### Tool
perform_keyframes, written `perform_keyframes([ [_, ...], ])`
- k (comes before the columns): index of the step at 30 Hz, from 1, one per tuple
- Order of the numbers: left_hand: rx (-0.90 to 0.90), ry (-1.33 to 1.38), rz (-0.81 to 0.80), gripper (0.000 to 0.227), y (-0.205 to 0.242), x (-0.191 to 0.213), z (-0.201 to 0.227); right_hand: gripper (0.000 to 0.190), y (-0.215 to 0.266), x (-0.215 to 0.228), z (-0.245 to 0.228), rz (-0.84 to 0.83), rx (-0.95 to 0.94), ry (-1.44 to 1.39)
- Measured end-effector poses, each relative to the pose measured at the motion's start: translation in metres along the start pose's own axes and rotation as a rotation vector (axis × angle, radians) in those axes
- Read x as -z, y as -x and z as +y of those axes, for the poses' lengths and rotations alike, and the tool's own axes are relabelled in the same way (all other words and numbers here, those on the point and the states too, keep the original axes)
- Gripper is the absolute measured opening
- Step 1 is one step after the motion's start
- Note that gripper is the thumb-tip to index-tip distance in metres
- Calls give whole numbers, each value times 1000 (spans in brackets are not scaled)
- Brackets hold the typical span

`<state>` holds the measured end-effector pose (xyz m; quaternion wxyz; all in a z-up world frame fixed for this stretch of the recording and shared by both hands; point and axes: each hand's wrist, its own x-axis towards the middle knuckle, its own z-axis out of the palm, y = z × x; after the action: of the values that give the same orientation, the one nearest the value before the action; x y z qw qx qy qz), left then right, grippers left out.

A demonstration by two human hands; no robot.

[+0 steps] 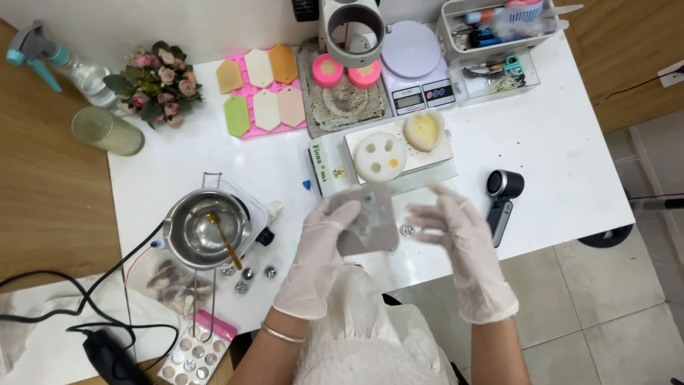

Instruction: The recorder is removing small flower-shaped wax pieces and other molded wax items from silicone molds on a workbench.

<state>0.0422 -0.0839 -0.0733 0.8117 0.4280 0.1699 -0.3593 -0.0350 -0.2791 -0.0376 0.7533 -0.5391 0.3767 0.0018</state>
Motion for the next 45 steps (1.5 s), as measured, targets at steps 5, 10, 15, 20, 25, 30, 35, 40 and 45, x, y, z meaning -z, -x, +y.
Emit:
perform_keyframes([
  [5, -246, 60, -20, 32, -55, -5, 21, 77, -104, 37, -13, 191, 695, 805],
  [10, -1253, -1428, 127, 62, -86, -39, 60, 114, -155, 3, -39, 97, 945, 1102],
  [15, -284, -632, 77, 24, -180, -72, 47, 79, -160, 31, -18, 89, 684, 676],
  [20, -350, -797, 18, 20, -234, -84, 16, 81, -124, 76, -19, 203, 617, 395],
  [25, -218, -823, -68, 21, -241, -89, 13, 79, -112, 115, -1, 272, 520, 386],
  [30, -519, -1598, 72, 19, -245, -89, 23, 79, -109, 125, -2, 227, 582, 454],
  [35, -352, -1457, 0, 22, -249, -85, 15, 81, -105, 110, -25, 173, 653, 470],
  [40, -474, -1695, 50, 35, -193, -105, 33, 83, -87, 91, -40, 110, 742, 425],
  [45, -658, -788, -91, 42, -69, -118, 28, 100, -36, 42, -59, 57, 843, 450],
])
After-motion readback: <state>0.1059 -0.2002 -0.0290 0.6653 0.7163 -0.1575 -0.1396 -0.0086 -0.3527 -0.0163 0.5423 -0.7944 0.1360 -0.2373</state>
